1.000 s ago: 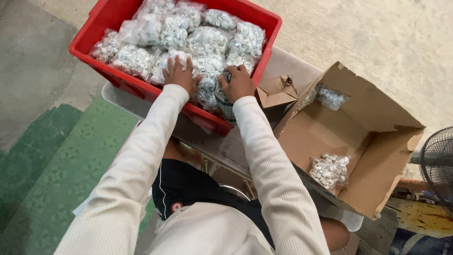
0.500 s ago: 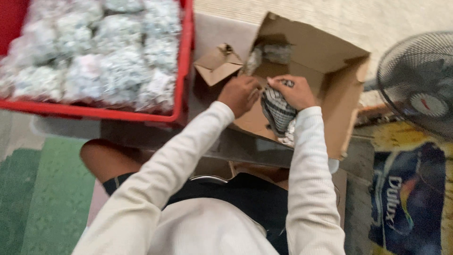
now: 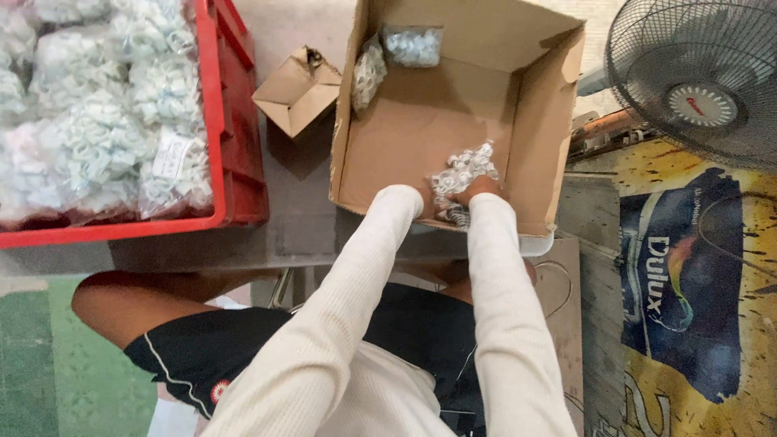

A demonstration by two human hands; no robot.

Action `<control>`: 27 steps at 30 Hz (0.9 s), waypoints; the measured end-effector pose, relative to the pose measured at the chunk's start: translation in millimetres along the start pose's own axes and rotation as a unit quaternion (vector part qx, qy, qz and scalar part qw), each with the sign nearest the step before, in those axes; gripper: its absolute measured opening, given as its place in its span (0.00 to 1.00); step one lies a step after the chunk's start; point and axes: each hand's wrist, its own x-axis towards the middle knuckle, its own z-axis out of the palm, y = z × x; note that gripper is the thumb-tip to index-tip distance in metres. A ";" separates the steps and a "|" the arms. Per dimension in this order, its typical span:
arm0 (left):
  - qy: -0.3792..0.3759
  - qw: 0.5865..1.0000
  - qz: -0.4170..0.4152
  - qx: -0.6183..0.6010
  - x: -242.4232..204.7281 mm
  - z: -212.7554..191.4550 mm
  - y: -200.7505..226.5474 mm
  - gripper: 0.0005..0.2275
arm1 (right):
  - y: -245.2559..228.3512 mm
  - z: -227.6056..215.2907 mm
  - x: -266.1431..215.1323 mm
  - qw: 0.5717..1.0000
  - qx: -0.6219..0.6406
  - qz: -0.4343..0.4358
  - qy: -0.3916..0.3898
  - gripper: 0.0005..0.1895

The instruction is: The person organizes small plastic parts in bags by picking them up and moving them between a red crate and a cardboard box.

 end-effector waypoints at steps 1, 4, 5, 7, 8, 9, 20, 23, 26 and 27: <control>-0.003 1.000 0.001 0.001 9.5 4.2 -1.7 0.31 | -13.1 -18.9 -27.9 1.000 0.001 0.003 -0.001 0.38; 0.004 0.999 -0.026 -0.020 70.1 40.3 -21.4 0.38 | -41.4 -44.6 -61.6 0.998 0.065 -0.018 -0.003 0.22; 0.046 0.998 -0.026 -0.045 112.8 61.7 -41.8 0.33 | -40.4 -34.5 -39.2 0.996 0.066 -0.057 -0.004 0.26; 0.089 0.993 -0.028 -0.074 115.0 54.6 -53.2 0.33 | -41.0 -20.4 -14.6 0.993 0.065 -0.097 -0.007 0.31; 0.102 0.930 -0.091 -0.341 70.4 37.7 -37.2 0.28 | -41.8 -16.4 -12.9 0.989 0.092 -0.113 -0.004 0.28; 0.110 0.794 -0.143 -0.581 26.7 17.1 -20.6 0.31 | -44.7 -15.7 -9.8 0.984 0.119 -0.130 0.001 0.25; 0.362 0.787 0.233 -0.441 -66.7 -25.6 -92.7 0.40 | -127.2 -69.0 -160.3 0.840 0.341 -0.420 0.028 0.13; 0.421 0.727 0.218 -0.498 -98.0 -12.1 -113.3 0.36 | -162.8 -51.8 -193.7 0.763 0.395 -0.510 0.039 0.17; 0.487 0.664 0.183 -0.537 -115.9 -0.2 -136.7 0.33 | -194.7 -26.6 -215.0 0.694 0.523 -0.487 0.087 0.26; 0.515 0.641 0.177 -0.542 -120.5 2.9 -145.8 0.31 | -204.9 -17.2 -221.0 0.667 0.602 -0.422 0.120 0.33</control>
